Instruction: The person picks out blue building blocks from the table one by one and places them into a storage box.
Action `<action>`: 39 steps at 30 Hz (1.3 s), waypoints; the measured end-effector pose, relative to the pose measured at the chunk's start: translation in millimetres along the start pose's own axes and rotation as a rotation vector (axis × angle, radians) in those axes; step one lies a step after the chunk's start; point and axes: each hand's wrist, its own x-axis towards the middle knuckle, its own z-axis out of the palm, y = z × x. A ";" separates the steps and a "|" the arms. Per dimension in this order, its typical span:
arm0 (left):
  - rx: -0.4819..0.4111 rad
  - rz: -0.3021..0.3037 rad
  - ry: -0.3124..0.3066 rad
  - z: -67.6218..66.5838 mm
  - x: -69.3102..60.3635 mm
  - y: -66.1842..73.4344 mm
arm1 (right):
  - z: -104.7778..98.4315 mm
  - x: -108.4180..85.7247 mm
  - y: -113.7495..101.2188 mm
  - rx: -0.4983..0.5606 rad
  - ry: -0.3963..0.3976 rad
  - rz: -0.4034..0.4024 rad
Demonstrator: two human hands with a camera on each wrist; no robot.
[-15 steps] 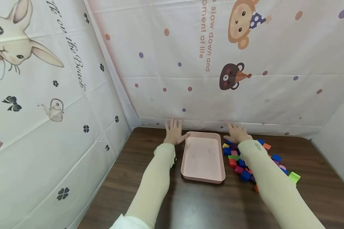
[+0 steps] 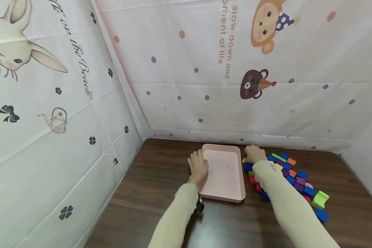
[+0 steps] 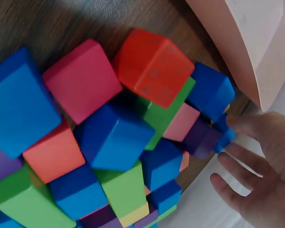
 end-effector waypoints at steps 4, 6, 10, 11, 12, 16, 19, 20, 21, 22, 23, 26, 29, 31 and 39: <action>-0.041 -0.055 -0.006 5.1 -10.7 2.8 | 3.6 -0.4 -2.2 0.018 0.034 0.026; -0.056 -0.066 0.007 6.2 -12.4 1.6 | 5.2 -0.4 -3.6 0.025 0.045 0.029; -0.102 -0.092 -0.018 7.1 -15.4 -2.8 | 13.2 0.2 -6.2 0.044 0.058 0.059; -0.114 -0.102 -0.020 7.5 -17.0 -3.8 | 15.6 -0.8 -7.1 0.052 0.061 0.070; -0.122 -0.110 -0.023 7.8 -18.2 -4.7 | 18.0 -1.6 -8.5 0.062 0.068 0.079; -0.131 -0.125 -0.026 8.1 -20.8 -6.7 | 22.8 -3.9 -15.3 0.095 0.094 0.105; -0.136 -0.108 -0.058 8.4 -18.6 -5.7 | 21.0 -5.8 -17.0 0.063 0.111 0.131; -0.135 -0.103 -0.080 8.4 -17.2 -5.0 | 19.2 -6.1 -17.3 0.049 0.116 0.142; -0.132 -0.099 -0.099 8.5 -15.5 -4.4 | 17.1 -6.3 -17.6 0.032 0.121 0.147; -0.130 -0.095 -0.113 8.5 -13.4 -3.8 | 14.0 -6.3 -18.0 0.025 0.124 0.150; -0.113 -0.093 -0.139 8.8 -11.3 -3.4 | 10.3 -6.0 -18.5 0.026 0.131 0.152; -0.070 -0.095 -0.221 7.0 -8.7 -3.9 | -2.7 -8.4 -23.6 0.078 0.147 0.148; -0.042 -0.098 -0.269 5.4 -10.7 -5.3 | -14.9 -14.5 -29.6 0.143 0.166 0.147; -0.038 -0.100 -0.259 4.9 -13.0 -6.5 | -20.5 -16.9 -33.9 0.173 0.171 0.145; -0.054 -0.081 -0.178 4.0 -26.9 -5.5 | -20.3 -9.1 -62.4 0.178 0.201 0.065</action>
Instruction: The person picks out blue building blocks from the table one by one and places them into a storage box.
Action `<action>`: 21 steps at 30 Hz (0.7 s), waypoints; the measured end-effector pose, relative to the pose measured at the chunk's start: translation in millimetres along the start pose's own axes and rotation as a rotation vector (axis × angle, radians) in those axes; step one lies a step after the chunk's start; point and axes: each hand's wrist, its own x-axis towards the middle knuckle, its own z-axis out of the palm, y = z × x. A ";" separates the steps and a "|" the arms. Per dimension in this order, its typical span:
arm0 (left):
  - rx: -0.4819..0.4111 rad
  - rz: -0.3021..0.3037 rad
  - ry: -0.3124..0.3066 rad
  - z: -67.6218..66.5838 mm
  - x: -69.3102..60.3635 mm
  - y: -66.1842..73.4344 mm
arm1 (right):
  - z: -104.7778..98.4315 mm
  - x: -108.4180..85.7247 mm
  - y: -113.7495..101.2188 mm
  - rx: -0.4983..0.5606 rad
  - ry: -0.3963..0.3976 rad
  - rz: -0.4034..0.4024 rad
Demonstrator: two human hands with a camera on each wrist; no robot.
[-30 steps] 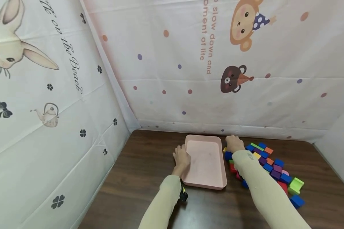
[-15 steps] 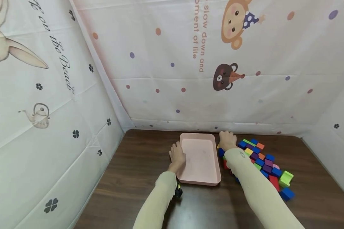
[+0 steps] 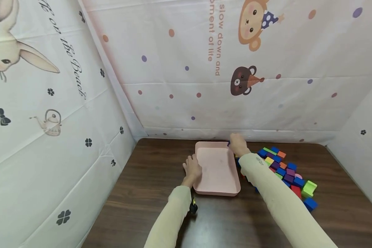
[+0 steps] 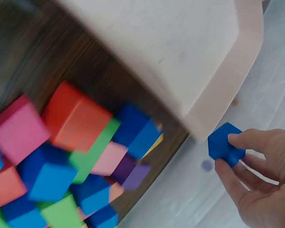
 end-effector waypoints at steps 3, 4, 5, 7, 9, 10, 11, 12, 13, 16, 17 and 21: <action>0.019 -0.006 0.010 3.1 1.7 1.0 | 4.0 6.2 -15.0 0.025 -0.039 -0.043; 0.029 -0.010 0.011 4.5 2.4 1.1 | 6.1 7.7 -19.6 0.032 -0.060 -0.062; 0.040 -0.010 0.015 5.0 2.4 1.3 | 8.8 9.2 -23.9 0.035 -0.084 -0.085; 0.058 -0.004 0.032 7.6 2.9 0.0 | 17.1 11.7 -32.5 0.011 -0.128 -0.107; 0.070 0.004 0.043 7.7 2.5 -1.4 | 27.5 14.3 -40.0 -0.037 -0.162 -0.122; 0.072 0.007 0.050 7.1 2.2 -1.8 | 32.9 15.7 -43.1 -0.064 -0.167 -0.133; 0.071 0.011 0.061 6.4 1.6 -2.2 | 38.1 17.2 -46.1 -0.071 -0.173 -0.147; 0.073 0.013 0.069 6.4 1.6 -2.8 | 42.9 18.8 -48.8 -0.080 -0.171 -0.160; 0.071 0.011 0.070 5.6 1.4 -3.1 | 46.7 20.7 -50.7 -0.076 -0.171 -0.181; 0.068 0.010 0.085 5.7 1.0 -3.5 | 53.3 24.9 -54.4 -0.018 -0.179 -0.239; 0.069 0.013 0.092 6.3 1.4 -3.5 | 55.2 26.6 -54.9 0.006 -0.188 -0.241; 0.085 0.025 0.085 7.6 3.2 -3.1 | 60.7 32.4 -54.8 0.008 -0.201 -0.219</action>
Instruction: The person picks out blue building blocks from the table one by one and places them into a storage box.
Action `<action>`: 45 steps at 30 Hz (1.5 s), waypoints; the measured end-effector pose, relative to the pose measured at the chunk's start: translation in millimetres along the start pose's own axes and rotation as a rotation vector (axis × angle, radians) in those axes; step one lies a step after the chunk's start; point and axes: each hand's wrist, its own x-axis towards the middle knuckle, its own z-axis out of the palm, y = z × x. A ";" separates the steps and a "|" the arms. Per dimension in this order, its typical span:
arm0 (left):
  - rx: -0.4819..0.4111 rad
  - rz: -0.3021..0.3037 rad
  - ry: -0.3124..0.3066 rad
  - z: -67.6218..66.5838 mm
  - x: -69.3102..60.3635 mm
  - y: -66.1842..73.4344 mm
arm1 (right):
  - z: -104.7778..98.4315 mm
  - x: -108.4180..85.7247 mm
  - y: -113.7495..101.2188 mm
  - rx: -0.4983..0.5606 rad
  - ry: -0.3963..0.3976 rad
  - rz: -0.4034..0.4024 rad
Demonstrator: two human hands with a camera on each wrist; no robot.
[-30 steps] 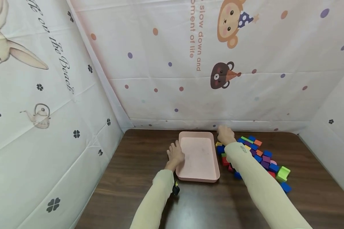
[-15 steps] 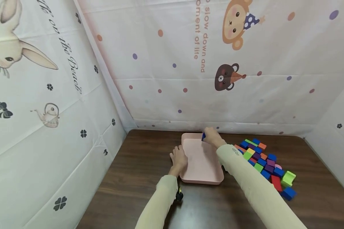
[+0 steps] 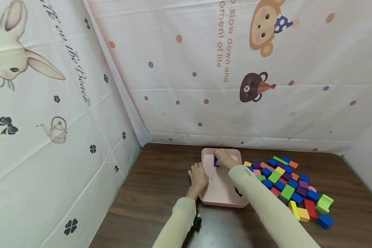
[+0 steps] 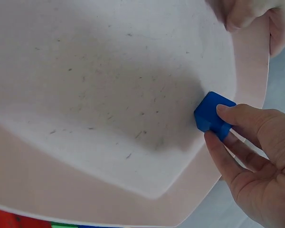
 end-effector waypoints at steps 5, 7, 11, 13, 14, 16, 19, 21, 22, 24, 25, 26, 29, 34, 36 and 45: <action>0.015 0.014 -0.007 0.0 -2.4 2.6 | 5.1 -0.5 -0.5 0.009 0.005 0.004; 0.015 0.016 -0.001 -0.7 -1.5 2.5 | 8.8 0.9 -2.6 0.018 0.026 -0.005; 0.017 0.011 -0.006 -2.0 0.2 1.9 | 16.5 5.0 -7.0 0.012 0.048 -0.014; 0.022 0.006 -0.016 -2.2 0.5 1.9 | 18.6 6.5 -8.7 0.018 0.043 -0.007; 0.024 0.006 -0.012 -2.3 0.6 2.0 | 19.1 7.3 -9.4 0.023 0.040 -0.003; 0.028 0.006 -0.015 -2.1 0.9 2.2 | 19.9 8.7 -10.4 0.042 0.037 0.007; 0.025 0.009 0.002 -1.4 1.2 2.5 | 20.6 10.7 -11.0 0.048 0.041 0.003; 0.029 0.007 0.010 -0.8 1.1 2.9 | 20.7 12.0 -10.9 0.052 0.048 -0.011; 0.029 0.007 0.015 -0.4 1.2 3.0 | 20.6 12.3 -10.7 0.051 0.055 -0.021; 0.037 0.006 0.021 0.7 1.6 3.2 | 20.7 13.4 -10.5 0.055 0.070 -0.038; 0.041 0.005 0.020 1.3 1.7 3.1 | 20.6 13.7 -10.7 0.058 0.076 -0.045; 0.046 0.006 0.023 2.3 1.8 2.8 | 20.9 14.0 -10.9 0.061 0.083 -0.051; 0.060 -0.001 0.015 4.1 1.6 1.7 | 23.0 15.3 -12.4 0.051 0.081 -0.077; 0.068 -0.011 0.032 1.4 -0.4 3.4 | 22.6 14.7 -13.2 0.057 0.065 -0.100; 0.064 -0.005 0.036 -0.3 -0.9 4.2 | 18.7 13.7 -11.7 0.074 0.066 -0.106; 0.042 -0.026 -0.020 0.1 -4.1 4.0 | -27.6 -5.1 20.2 0.072 0.010 -0.051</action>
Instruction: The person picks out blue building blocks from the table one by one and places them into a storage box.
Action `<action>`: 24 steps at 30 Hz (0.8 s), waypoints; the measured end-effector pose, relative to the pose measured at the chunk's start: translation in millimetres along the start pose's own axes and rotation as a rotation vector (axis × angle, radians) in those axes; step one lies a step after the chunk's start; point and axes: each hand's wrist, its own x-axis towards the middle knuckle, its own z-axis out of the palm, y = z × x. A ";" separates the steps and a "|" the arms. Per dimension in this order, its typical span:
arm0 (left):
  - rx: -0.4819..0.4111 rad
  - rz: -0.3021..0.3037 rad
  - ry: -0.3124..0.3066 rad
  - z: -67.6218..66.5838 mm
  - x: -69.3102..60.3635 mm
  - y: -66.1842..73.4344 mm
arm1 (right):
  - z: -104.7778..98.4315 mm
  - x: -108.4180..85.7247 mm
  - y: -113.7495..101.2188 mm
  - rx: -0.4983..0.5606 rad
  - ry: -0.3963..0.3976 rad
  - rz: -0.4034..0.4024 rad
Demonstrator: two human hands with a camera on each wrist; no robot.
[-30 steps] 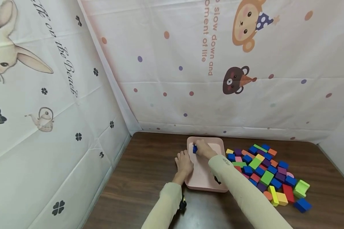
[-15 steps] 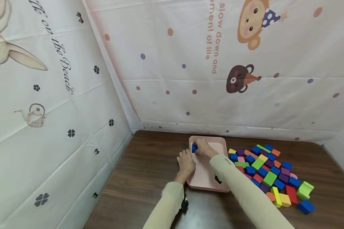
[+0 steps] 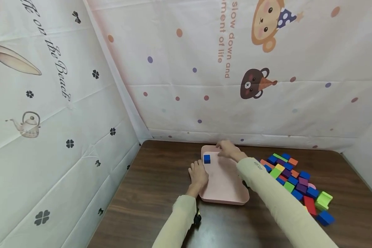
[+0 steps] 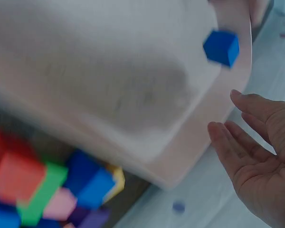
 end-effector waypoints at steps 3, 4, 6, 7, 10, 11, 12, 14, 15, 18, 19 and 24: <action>-0.029 -0.002 -0.012 0.3 0.5 0.6 | -20.6 -12.8 15.0 -0.013 -0.023 0.029; -0.035 -0.001 -0.010 1.1 0.8 0.2 | -26.0 -17.0 21.0 -0.015 -0.028 0.039; -0.049 0.003 -0.011 2.3 1.6 -0.7 | -36.3 -26.8 31.0 -0.041 -0.028 0.048; -0.056 0.006 -0.007 2.6 1.6 -1.0 | -41.1 -31.7 35.8 -0.056 -0.032 0.049; -0.057 0.010 -0.010 3.3 2.6 -3.2 | -52.7 -45.1 47.1 -0.098 -0.057 0.038; -0.056 0.009 -0.012 3.0 2.9 -4.0 | -55.7 -49.3 48.7 -0.109 -0.065 0.031; -0.054 0.010 -0.007 3.1 3.5 -4.5 | -57.8 -52.2 51.2 -0.124 -0.074 0.022; -0.050 0.011 0.000 3.5 5.1 -5.3 | -60.5 -58.2 54.3 -0.121 -0.111 0.028; -0.048 0.012 0.007 3.6 6.0 -5.5 | -60.6 -60.5 56.0 -0.118 -0.128 0.042; -0.045 0.018 0.029 3.2 7.3 -5.0 | -56.7 -66.0 61.4 -0.110 -0.183 0.083; -0.045 0.020 0.035 2.9 7.1 -4.8 | -54.4 -67.6 63.0 -0.100 -0.204 0.102; -0.046 0.033 0.049 5.3 0.8 -3.8 | -39.5 -73.9 72.2 -0.102 -0.257 0.087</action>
